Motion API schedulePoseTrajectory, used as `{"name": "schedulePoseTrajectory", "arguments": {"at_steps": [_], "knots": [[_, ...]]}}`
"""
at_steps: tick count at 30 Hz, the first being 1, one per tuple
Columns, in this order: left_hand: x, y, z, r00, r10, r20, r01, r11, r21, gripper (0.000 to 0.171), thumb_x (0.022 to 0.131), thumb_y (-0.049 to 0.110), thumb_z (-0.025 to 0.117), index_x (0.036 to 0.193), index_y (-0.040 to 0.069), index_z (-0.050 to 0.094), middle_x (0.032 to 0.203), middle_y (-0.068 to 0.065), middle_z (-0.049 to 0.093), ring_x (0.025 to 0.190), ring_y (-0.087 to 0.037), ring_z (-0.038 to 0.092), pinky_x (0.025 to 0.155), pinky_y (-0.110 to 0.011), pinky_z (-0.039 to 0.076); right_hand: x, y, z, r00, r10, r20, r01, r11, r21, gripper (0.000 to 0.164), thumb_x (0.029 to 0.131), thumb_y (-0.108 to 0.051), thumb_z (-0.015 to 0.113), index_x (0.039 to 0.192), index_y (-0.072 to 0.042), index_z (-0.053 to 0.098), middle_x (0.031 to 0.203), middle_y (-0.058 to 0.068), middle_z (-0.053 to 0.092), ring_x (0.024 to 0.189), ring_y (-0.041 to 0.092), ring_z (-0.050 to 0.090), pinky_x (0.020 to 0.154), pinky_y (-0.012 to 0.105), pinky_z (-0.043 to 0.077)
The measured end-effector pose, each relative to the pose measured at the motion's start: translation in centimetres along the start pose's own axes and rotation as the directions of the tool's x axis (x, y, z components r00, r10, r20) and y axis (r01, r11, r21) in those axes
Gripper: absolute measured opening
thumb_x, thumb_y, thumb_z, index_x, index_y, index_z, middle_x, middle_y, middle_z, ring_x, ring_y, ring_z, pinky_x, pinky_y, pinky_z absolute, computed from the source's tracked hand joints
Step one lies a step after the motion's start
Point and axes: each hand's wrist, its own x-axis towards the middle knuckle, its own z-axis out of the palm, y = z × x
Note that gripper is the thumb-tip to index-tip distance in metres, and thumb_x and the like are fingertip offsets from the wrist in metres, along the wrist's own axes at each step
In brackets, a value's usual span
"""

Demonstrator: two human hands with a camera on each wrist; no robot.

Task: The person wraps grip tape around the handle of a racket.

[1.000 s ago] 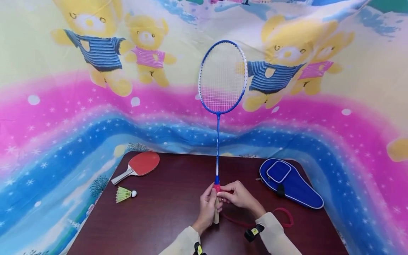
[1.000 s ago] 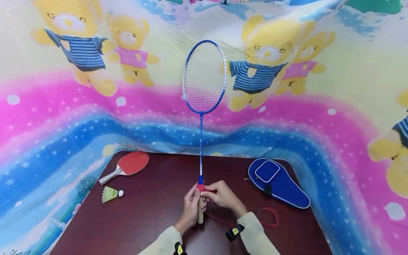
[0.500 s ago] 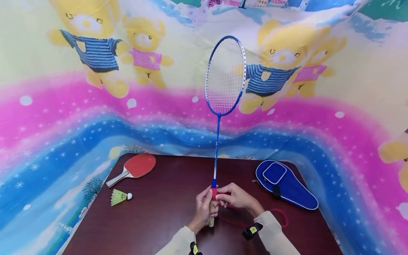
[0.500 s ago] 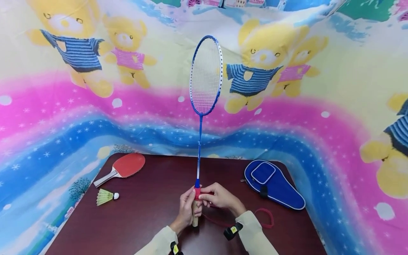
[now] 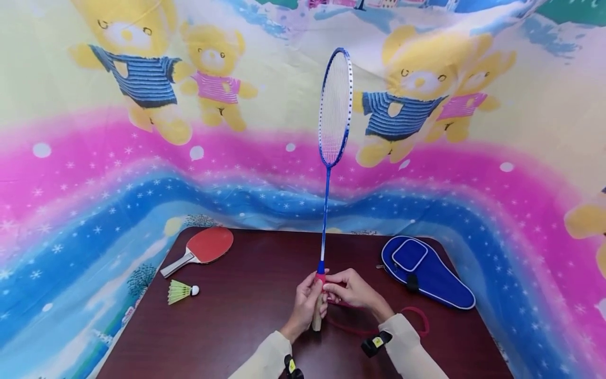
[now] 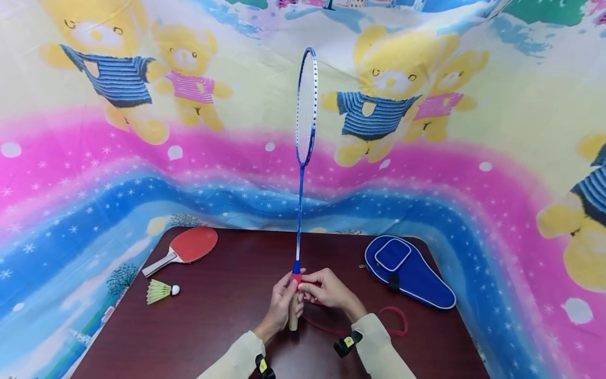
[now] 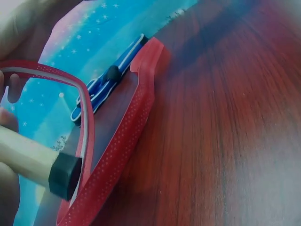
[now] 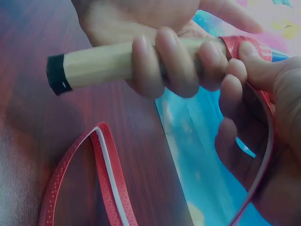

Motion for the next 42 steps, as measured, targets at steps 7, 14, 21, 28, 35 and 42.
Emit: {"name": "schedulePoseTrajectory", "arguments": {"at_steps": [7, 14, 21, 28, 35, 42], "knots": [[0.4, -0.4, 0.4, 0.984, 0.084, -0.159, -0.046, 0.972, 0.230, 0.035, 0.109, 0.008, 0.048, 0.141, -0.004, 0.048, 0.093, -0.030, 0.065, 0.063, -0.025, 0.062, 0.058, -0.034, 0.060, 0.1, -0.1, 0.1, 0.993, 0.007, -0.118, -0.019, 0.995, -0.099, 0.014, 0.098, -0.007, 0.068, 0.107, -0.001, 0.077, 0.068, 0.020, 0.069, 0.056, 0.030, 0.063, 0.054, 0.022, 0.055], [0.2, -0.4, 0.8, 0.986, 0.074, -0.149, -0.045, 0.980, 0.193, 0.043, 0.112, 0.014, 0.042, 0.151, -0.003, 0.044, 0.084, -0.029, 0.056, 0.062, -0.016, 0.050, 0.055, -0.027, 0.048, 0.0, 0.2, -0.4, 0.997, 0.016, -0.073, -0.023, 0.994, -0.104, 0.014, 0.097, -0.011, 0.070, 0.107, -0.005, 0.078, 0.070, 0.012, 0.073, 0.052, 0.028, 0.062, 0.049, 0.023, 0.055], [0.3, -0.2, 0.9, 0.991, -0.024, -0.133, 0.039, 0.993, 0.110, 0.052, 0.113, 0.028, 0.039, 0.155, -0.004, 0.036, 0.088, 0.003, 0.059, 0.071, -0.004, 0.053, 0.064, -0.016, 0.046, 0.0, -0.1, -0.8, 1.000, 0.010, -0.026, -0.012, 0.997, -0.079, 0.014, 0.098, -0.008, 0.069, 0.107, -0.003, 0.078, 0.073, 0.010, 0.074, 0.050, 0.021, 0.061, 0.047, 0.022, 0.054], [0.4, 0.2, 1.3, 0.992, -0.061, -0.107, 0.064, 0.998, 0.026, 0.055, 0.113, 0.032, 0.037, 0.153, -0.006, 0.036, 0.090, 0.006, 0.058, 0.074, -0.003, 0.052, 0.063, -0.013, 0.044, -0.2, 0.2, -1.4, 1.000, 0.021, -0.009, -0.021, 0.997, -0.070, 0.024, 0.096, -0.007, 0.071, 0.117, 0.001, 0.076, 0.087, 0.014, 0.079, 0.059, 0.006, 0.066, 0.053, 0.027, 0.059], [0.4, 0.3, 1.5, 0.992, -0.105, -0.077, 0.099, 0.992, -0.077, 0.040, 0.113, 0.036, 0.033, 0.141, 0.014, 0.053, 0.089, 0.007, 0.053, 0.067, -0.003, 0.044, 0.061, -0.016, 0.039, -0.4, 0.2, -1.9, 0.999, 0.038, 0.019, -0.038, 0.999, -0.018, 0.026, 0.096, -0.005, 0.070, 0.121, 0.003, 0.073, 0.098, 0.017, 0.079, 0.065, 0.034, 0.069, 0.061, 0.025, 0.060], [0.4, 0.7, 1.3, 0.991, -0.132, -0.024, 0.129, 0.988, -0.085, 0.037, 0.113, 0.039, 0.030, 0.137, 0.021, 0.053, 0.079, 0.006, 0.046, 0.057, -0.003, 0.038, 0.050, -0.017, 0.035, 0.0, 0.0, -1.3, 0.999, 0.036, 0.004, -0.036, 0.998, -0.057, 0.022, 0.097, -0.005, 0.069, 0.117, 0.002, 0.076, 0.088, 0.015, 0.078, 0.056, 0.025, 0.063, 0.057, 0.022, 0.058]]}}
